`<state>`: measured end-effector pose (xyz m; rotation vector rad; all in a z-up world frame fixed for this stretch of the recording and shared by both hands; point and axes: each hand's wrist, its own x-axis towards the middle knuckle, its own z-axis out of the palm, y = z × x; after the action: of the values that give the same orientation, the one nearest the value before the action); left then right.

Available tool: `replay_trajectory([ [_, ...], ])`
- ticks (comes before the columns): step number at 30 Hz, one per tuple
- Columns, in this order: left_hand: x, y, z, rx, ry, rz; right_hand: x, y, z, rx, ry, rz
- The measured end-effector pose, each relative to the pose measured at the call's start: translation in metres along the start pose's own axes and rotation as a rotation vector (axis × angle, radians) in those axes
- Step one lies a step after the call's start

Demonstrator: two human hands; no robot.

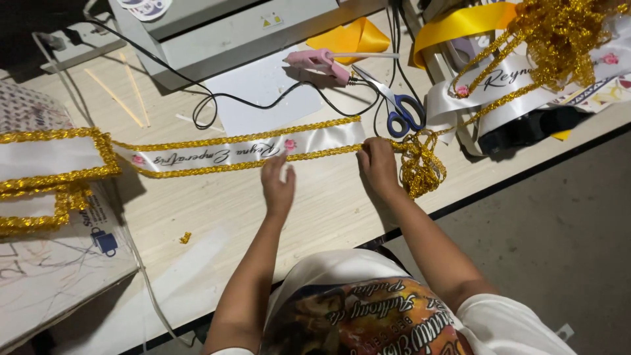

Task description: The person decorates a white sash with gold tinsel trim. They use a hot glue gun to apply adhesive along the edges of the sash and press the tinsel into place. The person also uses scissors to cut the tinsel to the desired length.

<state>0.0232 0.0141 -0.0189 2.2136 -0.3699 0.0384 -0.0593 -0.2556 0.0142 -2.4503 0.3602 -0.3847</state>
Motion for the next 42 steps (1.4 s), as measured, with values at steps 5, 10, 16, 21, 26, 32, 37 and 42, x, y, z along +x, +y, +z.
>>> replay_trajectory([
  [5,0.01,0.008,-0.023,-0.502,0.127,-0.436,0.005,-0.009,-0.009,0.08,-0.022,0.24],
  [10,0.002,-0.001,-0.028,-0.684,0.237,-0.665,-0.004,0.007,0.002,-0.061,0.071,0.071],
  [16,0.026,-0.01,-0.074,-0.547,0.473,-0.879,-0.005,0.018,0.003,-0.035,0.023,0.131],
  [21,-0.002,-0.072,-0.026,-1.014,0.317,-0.739,0.01,0.033,-0.007,0.351,-0.214,0.57],
  [26,-0.019,0.054,0.029,-1.109,-0.295,-1.034,0.025,0.018,-0.035,0.616,-0.18,0.591],
  [32,0.007,0.108,0.088,-1.449,-0.456,-1.224,0.024,0.007,-0.059,0.669,-0.136,0.55],
  [37,0.012,0.083,0.12,-1.579,-0.272,-1.177,0.018,-0.002,-0.08,0.652,-0.113,0.574],
  [42,0.015,0.098,0.103,-1.541,-0.314,-1.027,0.015,-0.003,-0.083,0.692,-0.124,0.546],
])
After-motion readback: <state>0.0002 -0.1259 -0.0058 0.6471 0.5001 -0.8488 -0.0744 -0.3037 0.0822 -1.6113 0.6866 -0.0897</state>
